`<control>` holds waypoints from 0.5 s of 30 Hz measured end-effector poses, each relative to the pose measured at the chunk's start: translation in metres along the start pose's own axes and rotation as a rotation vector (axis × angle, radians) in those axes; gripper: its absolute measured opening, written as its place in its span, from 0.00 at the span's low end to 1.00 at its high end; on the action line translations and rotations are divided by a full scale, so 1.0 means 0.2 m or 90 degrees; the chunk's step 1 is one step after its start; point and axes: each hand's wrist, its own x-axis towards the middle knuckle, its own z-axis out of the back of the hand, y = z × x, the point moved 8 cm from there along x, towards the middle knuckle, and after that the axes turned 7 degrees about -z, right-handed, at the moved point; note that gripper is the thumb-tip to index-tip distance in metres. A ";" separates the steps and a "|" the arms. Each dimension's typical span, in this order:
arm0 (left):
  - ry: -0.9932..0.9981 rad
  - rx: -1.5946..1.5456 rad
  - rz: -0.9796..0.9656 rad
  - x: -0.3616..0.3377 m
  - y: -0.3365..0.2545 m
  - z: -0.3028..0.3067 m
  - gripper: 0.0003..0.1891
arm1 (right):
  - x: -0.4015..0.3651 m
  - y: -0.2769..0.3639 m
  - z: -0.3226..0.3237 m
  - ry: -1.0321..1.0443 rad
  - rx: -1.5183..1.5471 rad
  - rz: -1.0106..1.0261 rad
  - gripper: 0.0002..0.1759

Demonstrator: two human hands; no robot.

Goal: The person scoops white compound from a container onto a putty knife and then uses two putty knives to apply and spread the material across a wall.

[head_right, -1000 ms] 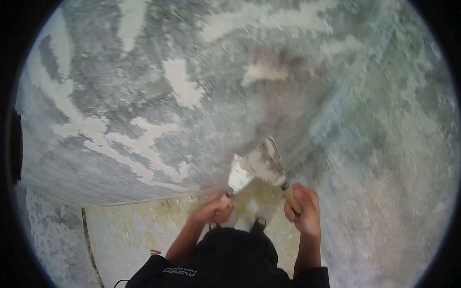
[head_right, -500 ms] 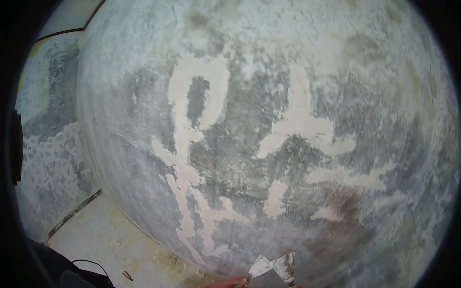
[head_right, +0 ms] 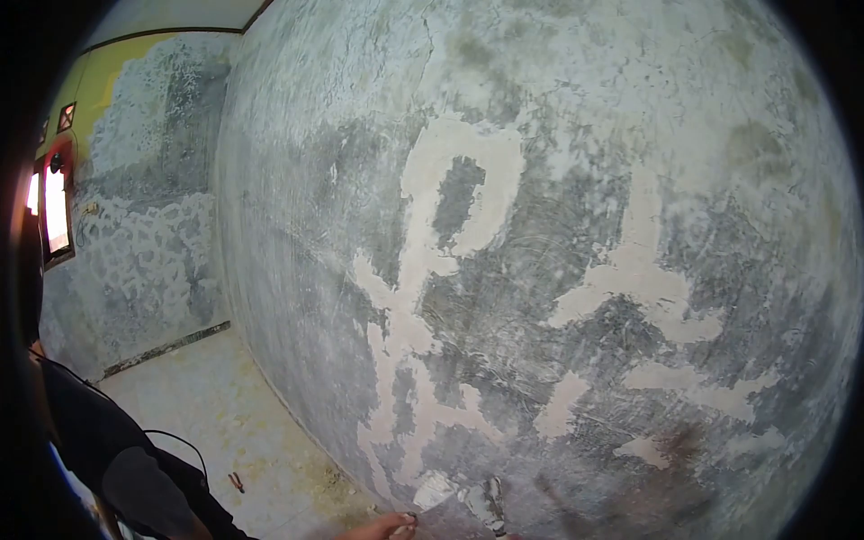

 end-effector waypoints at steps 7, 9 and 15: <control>-0.041 0.003 -0.145 0.04 -0.50 0.46 0.12 | 0.33 0.01 -0.51 0.131 0.213 -0.080 0.20; -0.056 -0.005 -0.150 0.04 -0.67 0.53 0.11 | 0.45 -0.03 -0.63 0.152 0.234 -0.073 0.19; -0.058 0.004 -0.200 0.06 -1.10 0.75 0.12 | 0.65 0.22 -1.01 0.198 0.230 -0.023 0.18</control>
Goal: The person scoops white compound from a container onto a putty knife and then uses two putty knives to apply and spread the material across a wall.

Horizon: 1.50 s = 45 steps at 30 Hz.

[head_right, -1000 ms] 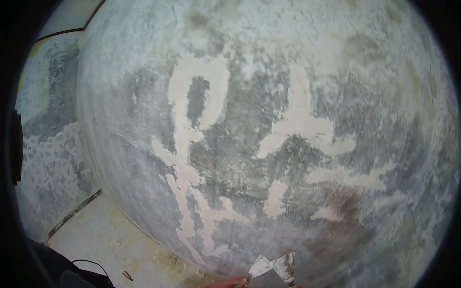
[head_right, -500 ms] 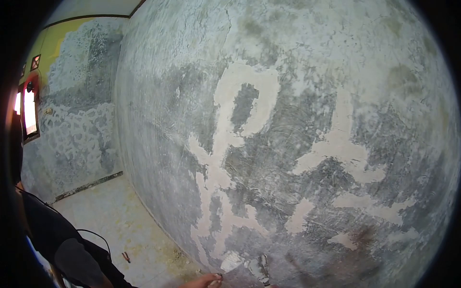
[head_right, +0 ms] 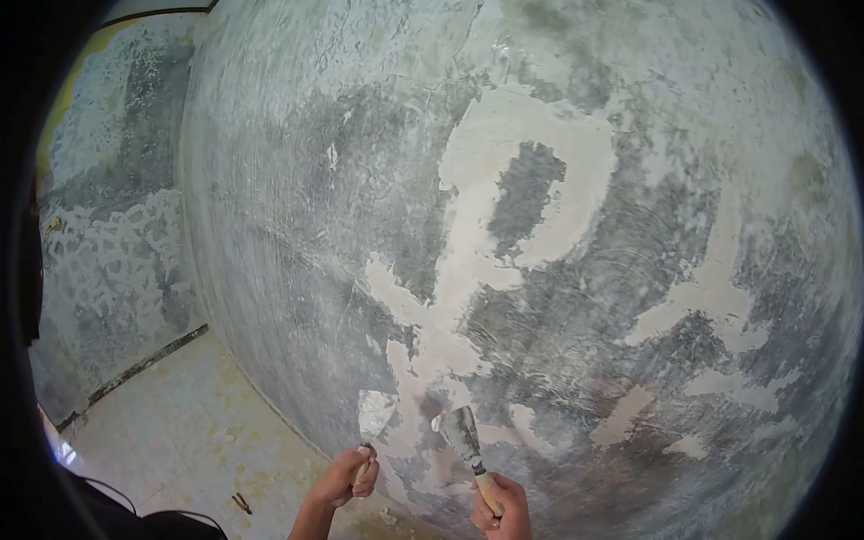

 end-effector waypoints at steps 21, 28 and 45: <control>-0.136 0.062 -0.169 0.25 -0.61 0.40 0.11 | 0.96 -0.03 -0.19 0.189 0.037 -0.141 0.21; -0.085 0.079 -0.153 0.42 -0.84 0.58 0.10 | 1.05 0.07 -0.34 0.099 -0.029 -0.084 0.20; 0.103 0.102 0.018 0.67 -1.42 1.24 0.11 | 1.12 -0.19 -1.06 -0.136 -0.016 0.127 0.20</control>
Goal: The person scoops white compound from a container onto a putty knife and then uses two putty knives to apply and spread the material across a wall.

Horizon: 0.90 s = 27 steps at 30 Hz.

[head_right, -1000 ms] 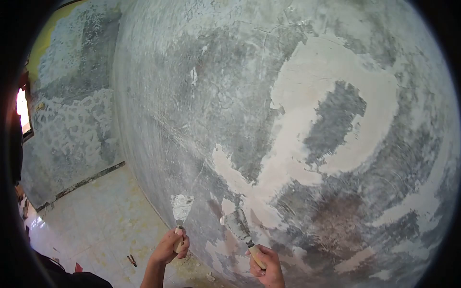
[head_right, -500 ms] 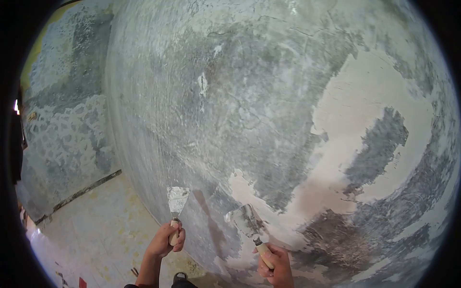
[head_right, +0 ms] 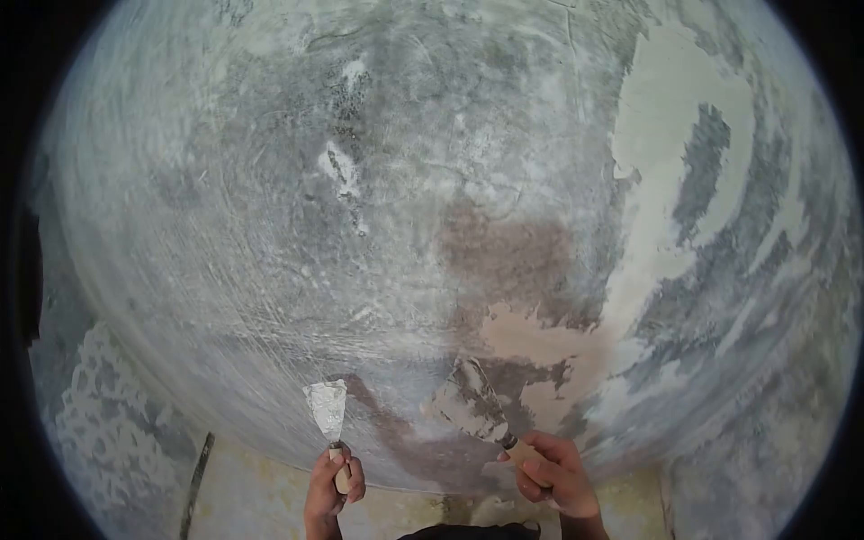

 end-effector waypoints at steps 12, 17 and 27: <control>-0.012 0.061 0.008 -0.10 0.08 0.12 0.14 | 0.19 -0.22 -0.02 0.035 -0.029 -0.035 0.15; -0.124 0.006 -0.028 -0.35 0.19 0.15 0.14 | 0.19 -0.23 -0.10 0.127 -0.064 -0.066 0.14; -0.154 0.032 0.006 -0.41 0.19 0.04 0.15 | 0.09 -0.40 0.10 0.096 0.068 -0.101 0.14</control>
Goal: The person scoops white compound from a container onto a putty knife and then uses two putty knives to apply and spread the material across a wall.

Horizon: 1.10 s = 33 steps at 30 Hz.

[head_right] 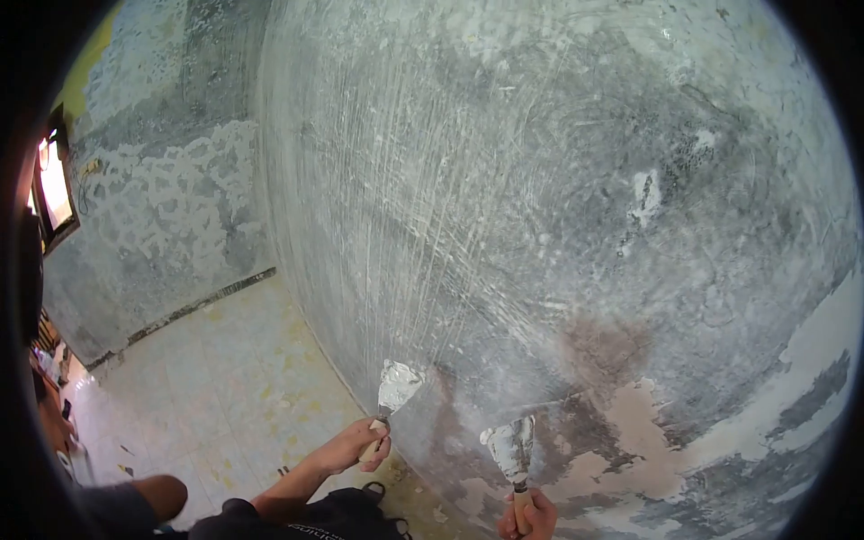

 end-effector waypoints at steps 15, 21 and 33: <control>0.049 0.054 -0.020 0.10 -0.01 0.01 0.21 | -0.42 0.41 -0.05 -0.298 -0.084 0.308 0.18; 0.091 0.079 -0.020 0.16 -0.05 0.04 0.21 | -0.41 0.69 -0.30 -0.268 -0.168 0.381 0.18; 0.201 -0.001 0.181 0.18 -0.09 0.05 0.18 | -0.28 0.90 -0.48 -0.104 -0.089 0.365 0.17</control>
